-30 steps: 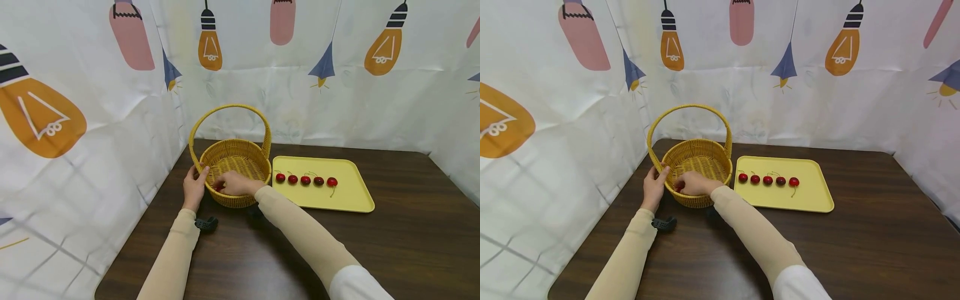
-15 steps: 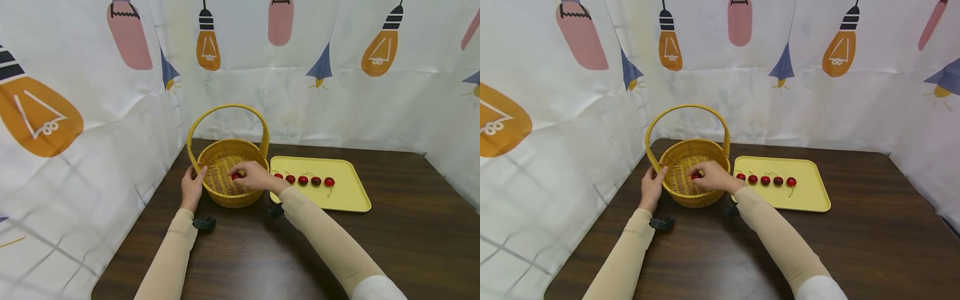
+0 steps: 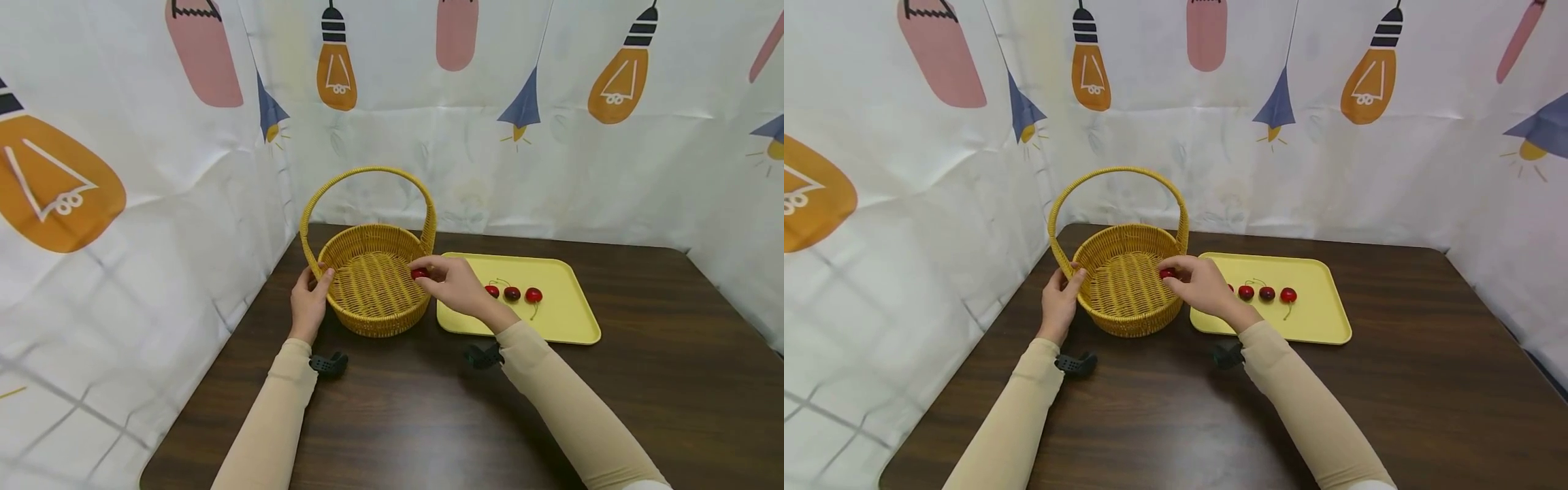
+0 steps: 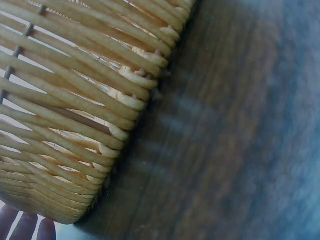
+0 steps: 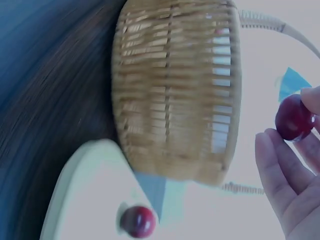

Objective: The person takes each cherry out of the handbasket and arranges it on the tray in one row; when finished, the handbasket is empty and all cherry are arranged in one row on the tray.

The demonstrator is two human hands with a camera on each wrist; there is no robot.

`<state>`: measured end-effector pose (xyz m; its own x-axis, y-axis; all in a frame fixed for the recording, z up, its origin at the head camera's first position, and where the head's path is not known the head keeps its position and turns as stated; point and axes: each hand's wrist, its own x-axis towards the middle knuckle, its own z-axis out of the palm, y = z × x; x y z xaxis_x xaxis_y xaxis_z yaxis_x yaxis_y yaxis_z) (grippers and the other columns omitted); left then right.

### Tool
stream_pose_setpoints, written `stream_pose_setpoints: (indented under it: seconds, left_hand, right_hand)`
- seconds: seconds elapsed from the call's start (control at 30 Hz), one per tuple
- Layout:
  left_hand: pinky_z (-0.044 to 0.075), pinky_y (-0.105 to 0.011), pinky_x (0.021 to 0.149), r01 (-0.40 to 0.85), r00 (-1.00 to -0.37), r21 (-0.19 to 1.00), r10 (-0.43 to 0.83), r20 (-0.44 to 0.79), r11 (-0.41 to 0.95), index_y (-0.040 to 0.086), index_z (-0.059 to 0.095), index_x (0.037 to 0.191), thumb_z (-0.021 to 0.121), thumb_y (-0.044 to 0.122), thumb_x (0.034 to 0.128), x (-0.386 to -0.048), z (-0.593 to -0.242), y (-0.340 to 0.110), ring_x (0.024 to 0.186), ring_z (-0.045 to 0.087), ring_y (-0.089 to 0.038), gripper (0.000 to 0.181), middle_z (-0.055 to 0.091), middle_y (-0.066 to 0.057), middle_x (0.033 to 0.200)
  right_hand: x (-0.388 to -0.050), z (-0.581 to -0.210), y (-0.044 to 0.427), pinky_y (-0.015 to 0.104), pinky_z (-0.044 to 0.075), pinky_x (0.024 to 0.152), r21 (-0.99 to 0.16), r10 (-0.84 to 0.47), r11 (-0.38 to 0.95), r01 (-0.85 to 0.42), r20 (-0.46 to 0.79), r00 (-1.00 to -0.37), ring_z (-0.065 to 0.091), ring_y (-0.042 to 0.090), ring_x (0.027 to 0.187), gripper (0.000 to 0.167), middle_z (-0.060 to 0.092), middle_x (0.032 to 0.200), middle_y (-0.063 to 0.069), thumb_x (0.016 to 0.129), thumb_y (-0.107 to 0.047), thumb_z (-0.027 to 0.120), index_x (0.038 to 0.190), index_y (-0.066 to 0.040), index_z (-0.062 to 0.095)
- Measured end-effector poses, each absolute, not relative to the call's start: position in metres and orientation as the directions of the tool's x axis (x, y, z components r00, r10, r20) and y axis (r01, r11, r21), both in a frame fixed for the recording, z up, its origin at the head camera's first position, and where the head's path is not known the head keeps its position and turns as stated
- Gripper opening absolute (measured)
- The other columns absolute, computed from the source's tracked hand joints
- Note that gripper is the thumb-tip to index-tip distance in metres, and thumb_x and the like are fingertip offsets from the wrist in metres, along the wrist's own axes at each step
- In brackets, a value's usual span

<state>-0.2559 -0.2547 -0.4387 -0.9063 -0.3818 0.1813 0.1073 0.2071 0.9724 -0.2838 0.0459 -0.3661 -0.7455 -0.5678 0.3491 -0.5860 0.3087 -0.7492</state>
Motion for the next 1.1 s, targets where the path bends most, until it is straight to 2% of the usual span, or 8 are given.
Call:
stream_pose_setpoints:
  seconds: [0.13,0.23,0.4,0.5,0.73,1.1]
  left_hand:
    - [0.042,-0.046,0.099,0.11,-0.905,0.973,-0.384,0.183,0.204,0.014,0.049,0.141,0.059,0.049,0.0943,-0.256,-0.439,-0.255,0.121,0.052,-0.025,0.059,0.054,-0.01,0.134]
    - [0.042,-0.046,0.099,0.111,-0.905,0.973,-0.384,0.184,0.205,0.014,0.05,0.14,0.059,0.047,0.0948,-0.257,-0.439,-0.254,0.121,0.052,-0.025,0.057,0.054,-0.009,0.134]
    - [0.042,-0.046,0.1,0.105,-0.906,0.972,-0.383,0.18,0.208,0.015,0.049,0.141,0.06,0.053,0.0921,-0.258,-0.441,-0.255,0.122,0.051,-0.025,0.063,0.053,-0.009,0.135]
    - [0.042,-0.045,0.099,0.107,-0.905,0.974,-0.386,0.178,0.199,0.015,0.05,0.141,0.06,0.052,0.0923,-0.257,-0.441,-0.255,0.121,0.051,-0.025,0.062,0.053,-0.008,0.135]
    - [0.043,-0.045,0.099,0.093,-0.906,0.975,-0.389,0.167,0.202,0.017,0.05,0.14,0.06,0.052,0.0922,-0.255,-0.441,-0.255,0.122,0.051,-0.024,0.06,0.053,-0.008,0.135]
    - [0.042,-0.043,0.101,0.078,-0.913,0.983,-0.384,0.137,0.164,0.016,0.048,0.142,0.06,0.047,0.0944,-0.257,-0.439,-0.255,0.122,0.051,-0.022,0.058,0.052,-0.007,0.135]
  right_hand:
    - [-0.283,-0.37,0.065,0.033,0.05,0.062,-0.751,-0.53,0.324,-0.576,0.36,-0.768,0.07,0.028,0.086,0.024,0.07,0.109,0.002,0.094,-0.014,0.064,0.117,-0.018,0.07]
    - [-0.285,-0.374,0.079,0.034,0.052,0.062,-0.757,-0.501,0.335,-0.561,0.361,-0.786,0.069,0.031,0.085,0.023,0.069,0.111,0.003,0.094,-0.012,0.064,0.116,-0.014,0.07]
    - [-0.289,-0.383,0.101,0.038,0.056,0.078,-0.735,-0.443,0.398,-0.549,0.37,-0.816,0.067,0.023,0.094,0.023,0.065,0.118,0.002,0.092,-0.009,0.066,0.113,-0.014,0.07]
    - [-0.292,-0.387,0.114,0.039,0.055,0.081,-0.728,-0.422,0.426,-0.537,0.365,-0.83,0.066,0.023,0.098,0.024,0.064,0.119,0.005,0.091,-0.008,0.067,0.114,-0.013,0.07]
    - [-0.297,-0.398,0.143,0.037,0.056,0.075,-0.738,-0.37,0.493,-0.461,0.302,-0.879,0.066,0.031,0.1,0.032,0.06,0.126,0.011,0.091,-0.009,0.068,0.123,-0.01,0.065]
    - [-0.314,-0.401,0.195,0.039,0.056,0.077,-0.701,-0.279,0.605,-0.378,0.258,-0.925,0.061,0.04,0.11,0.04,0.054,0.127,0.018,0.094,-0.013,0.066,0.132,-0.004,0.058]
